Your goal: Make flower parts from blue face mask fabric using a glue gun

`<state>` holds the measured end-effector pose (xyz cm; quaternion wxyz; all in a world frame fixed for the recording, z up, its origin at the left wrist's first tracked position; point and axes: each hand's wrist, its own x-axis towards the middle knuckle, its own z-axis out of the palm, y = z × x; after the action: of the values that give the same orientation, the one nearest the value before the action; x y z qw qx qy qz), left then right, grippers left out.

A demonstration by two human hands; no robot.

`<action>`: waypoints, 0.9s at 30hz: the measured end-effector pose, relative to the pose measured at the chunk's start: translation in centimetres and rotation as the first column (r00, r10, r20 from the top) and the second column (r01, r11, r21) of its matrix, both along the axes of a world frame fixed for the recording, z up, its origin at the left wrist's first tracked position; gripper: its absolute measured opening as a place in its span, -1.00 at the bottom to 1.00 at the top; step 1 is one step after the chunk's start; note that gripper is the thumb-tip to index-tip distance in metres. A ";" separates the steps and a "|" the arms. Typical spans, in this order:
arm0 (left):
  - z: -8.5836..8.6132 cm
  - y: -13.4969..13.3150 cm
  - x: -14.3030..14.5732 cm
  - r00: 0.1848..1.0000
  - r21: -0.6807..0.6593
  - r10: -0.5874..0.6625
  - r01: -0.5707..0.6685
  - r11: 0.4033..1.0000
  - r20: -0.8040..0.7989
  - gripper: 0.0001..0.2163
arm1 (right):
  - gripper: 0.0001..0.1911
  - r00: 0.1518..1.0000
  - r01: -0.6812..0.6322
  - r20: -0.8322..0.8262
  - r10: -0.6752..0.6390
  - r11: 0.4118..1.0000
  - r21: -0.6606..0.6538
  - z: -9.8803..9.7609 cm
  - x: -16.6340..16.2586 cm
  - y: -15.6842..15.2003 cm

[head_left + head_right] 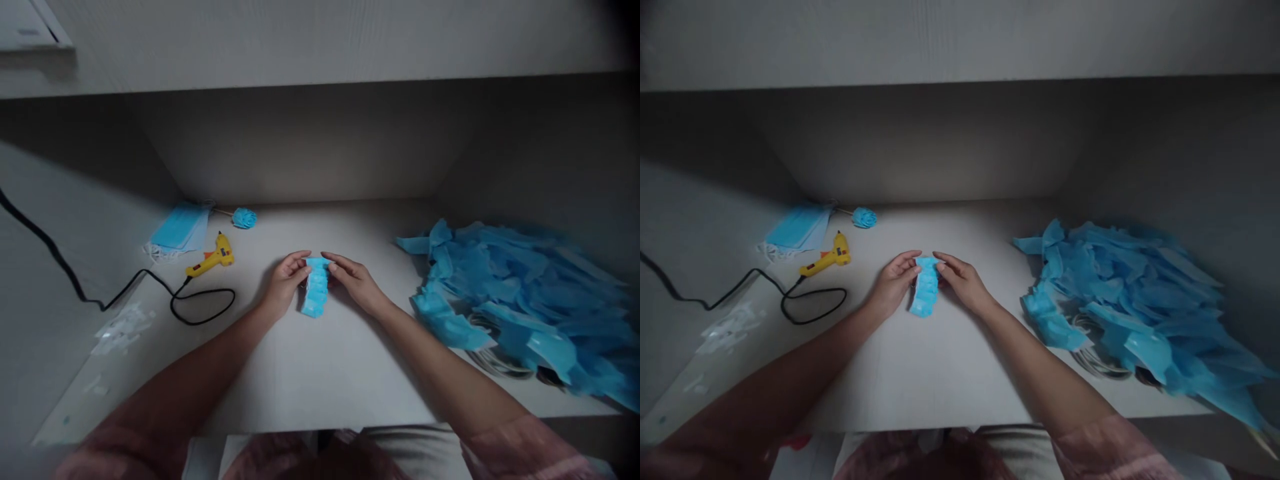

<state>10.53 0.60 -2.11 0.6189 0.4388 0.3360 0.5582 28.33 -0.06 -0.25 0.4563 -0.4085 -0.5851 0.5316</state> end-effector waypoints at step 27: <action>0.2 -0.2 -0.1 0.999 0.014 0.005 -0.006 1.000 0.054 -0.65 | -0.33 0.995 -0.060 -0.076 0.058 0.998 -0.029 -0.5 -0.7 -0.2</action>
<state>10.47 0.44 -1.93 0.6229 0.4270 0.3163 0.5741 27.65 -0.30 -0.71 0.4556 -0.3778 -0.5712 0.5687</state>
